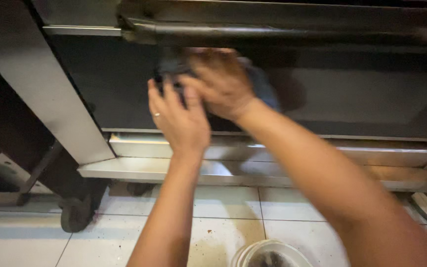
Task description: The person wipes the exterior surfaces of a commercial oven and adjacent equipment with a cloth. They clean the oven door, handle, control panel, and lower metal trim, then wring the cloth in a bucket and continue wiping the oven's side and top surfaces.
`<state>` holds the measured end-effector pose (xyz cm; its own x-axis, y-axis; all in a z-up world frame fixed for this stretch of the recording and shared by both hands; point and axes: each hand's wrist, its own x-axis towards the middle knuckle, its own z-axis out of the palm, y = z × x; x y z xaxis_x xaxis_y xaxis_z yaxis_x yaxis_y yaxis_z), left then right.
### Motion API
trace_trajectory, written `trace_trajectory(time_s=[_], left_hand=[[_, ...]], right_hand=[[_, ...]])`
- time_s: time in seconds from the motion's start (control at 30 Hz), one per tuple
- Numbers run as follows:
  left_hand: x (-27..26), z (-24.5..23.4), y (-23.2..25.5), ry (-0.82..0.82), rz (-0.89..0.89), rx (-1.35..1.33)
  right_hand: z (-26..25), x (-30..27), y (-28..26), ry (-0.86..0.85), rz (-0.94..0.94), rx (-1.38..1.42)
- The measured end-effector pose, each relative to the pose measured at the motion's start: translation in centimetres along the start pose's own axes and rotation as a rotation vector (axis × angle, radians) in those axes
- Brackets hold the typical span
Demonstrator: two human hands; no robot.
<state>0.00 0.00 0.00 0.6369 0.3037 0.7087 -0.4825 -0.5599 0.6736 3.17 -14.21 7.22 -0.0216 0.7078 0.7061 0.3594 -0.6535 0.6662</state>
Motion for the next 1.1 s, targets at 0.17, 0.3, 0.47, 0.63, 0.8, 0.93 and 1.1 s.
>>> trace_trajectory(time_s=[0.17,0.3,0.47,0.63,0.8,0.93,1.1], left_hand=[[-1.1,1.0,6.7,-0.123,0.375,0.143],[0.8,1.2,9.0,-0.319,0.329,0.317],[1.3,-0.1,8.7,-0.37,0.366,0.454],[-0.4,1.0,11.9,-0.175,0.324,0.132],[-4.4,2.3,16.5,-0.095,0.246,-0.027],[-6.4,5.9,18.9,-0.003,0.47,0.0],[-6.6,9.4,19.8,-0.085,0.592,0.106]], right_hand=[[-9.0,-9.2,7.9,-0.068,0.097,-0.242],[-14.2,-19.8,12.3,-0.158,0.401,-0.437],[-14.6,-29.8,15.0,-0.038,1.099,-0.757],[-5.3,-20.3,8.5,0.58,1.276,-0.221],[-3.4,-10.0,0.8,-0.194,0.498,-0.306],[-9.9,-13.8,8.3,-0.279,0.13,-0.252],[-21.9,-26.2,19.0,-0.357,0.28,-0.332]])
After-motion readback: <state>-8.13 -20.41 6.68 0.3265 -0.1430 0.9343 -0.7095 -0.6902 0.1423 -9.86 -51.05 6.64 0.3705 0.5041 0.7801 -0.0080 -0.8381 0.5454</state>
